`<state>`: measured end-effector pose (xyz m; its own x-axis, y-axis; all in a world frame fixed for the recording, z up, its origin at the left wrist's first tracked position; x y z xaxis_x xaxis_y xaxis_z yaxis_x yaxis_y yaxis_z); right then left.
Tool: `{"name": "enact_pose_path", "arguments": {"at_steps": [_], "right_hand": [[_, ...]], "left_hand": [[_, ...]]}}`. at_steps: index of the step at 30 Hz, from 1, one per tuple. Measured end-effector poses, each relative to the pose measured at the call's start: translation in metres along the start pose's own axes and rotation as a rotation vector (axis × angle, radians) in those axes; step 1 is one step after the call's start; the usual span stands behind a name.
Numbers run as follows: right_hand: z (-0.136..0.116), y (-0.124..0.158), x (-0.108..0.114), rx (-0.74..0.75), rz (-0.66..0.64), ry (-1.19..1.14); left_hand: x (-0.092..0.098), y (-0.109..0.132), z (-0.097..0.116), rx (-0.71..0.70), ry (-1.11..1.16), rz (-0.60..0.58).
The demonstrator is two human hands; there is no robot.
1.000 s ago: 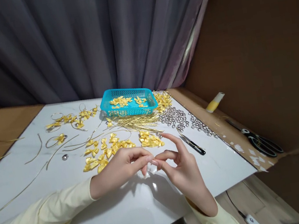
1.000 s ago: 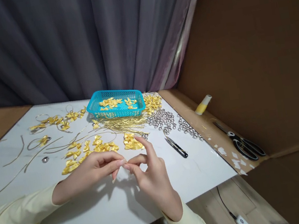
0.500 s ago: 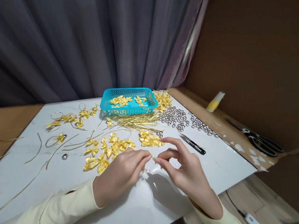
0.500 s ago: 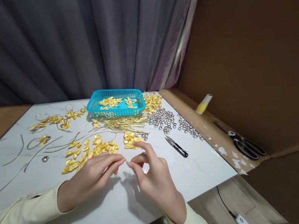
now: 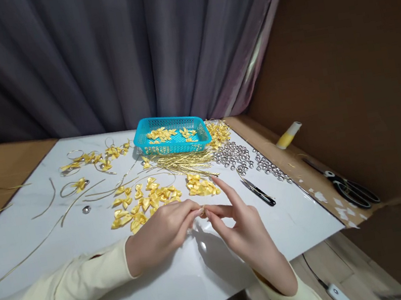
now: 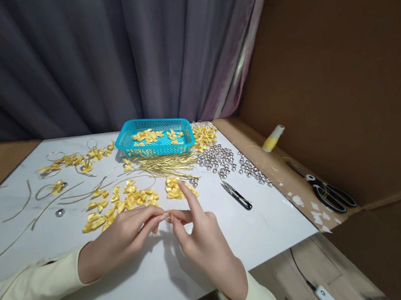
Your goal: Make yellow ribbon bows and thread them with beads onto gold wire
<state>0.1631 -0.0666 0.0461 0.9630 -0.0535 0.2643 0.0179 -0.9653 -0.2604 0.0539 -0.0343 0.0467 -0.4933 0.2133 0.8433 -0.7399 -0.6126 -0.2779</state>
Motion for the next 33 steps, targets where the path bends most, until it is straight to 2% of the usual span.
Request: {"name": "enact_pose_path", "arguments": {"at_steps": [3, 6, 10, 15, 19, 24, 28, 33], "right_hand": [[-0.004, 0.001, 0.003, 0.057, 0.062, -0.002], [-0.001, -0.002, 0.005, 0.026, 0.081, -0.054], [0.003, -0.006, -0.003, 0.01, 0.019, -0.102], [0.005, -0.003, -0.002, 0.051, 0.092, -0.007], [0.002, 0.0, 0.0, 0.076, 0.133, 0.05], [-0.005, -0.002, 0.006, 0.099, 0.172, 0.072], [-0.002, -0.007, 0.003, 0.031, 0.109, -0.028], [0.005, -0.009, -0.002, -0.038, 0.07, -0.108]], "left_hand": [[0.002, -0.001, -0.004, 0.079, 0.075, -0.002], [0.007, -0.002, -0.003, 0.094, 0.114, 0.036], [0.008, -0.001, 0.003, 0.007, 0.039, 0.081], [0.009, 0.003, 0.01, -0.138, -0.153, 0.165], [0.01, 0.005, 0.01, -0.167, -0.242, 0.222], [0.007, 0.003, 0.005, -0.103, -0.16, 0.152], [0.009, 0.002, 0.004, -0.061, -0.069, 0.142], [0.008, 0.002, 0.006, -0.087, -0.054, 0.122]]}}
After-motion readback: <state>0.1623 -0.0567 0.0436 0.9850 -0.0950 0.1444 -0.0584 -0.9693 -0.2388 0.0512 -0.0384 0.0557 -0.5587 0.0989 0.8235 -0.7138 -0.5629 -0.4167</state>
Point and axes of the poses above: each hand's wrist, its own y-axis away from the middle knuckle, its own x-axis out of the back of the hand, z = x × y, the point moved 8 cm from there along -y, towards the middle knuckle, and after that the axes turned 10 degrees about -y, right-handed, at the moved point
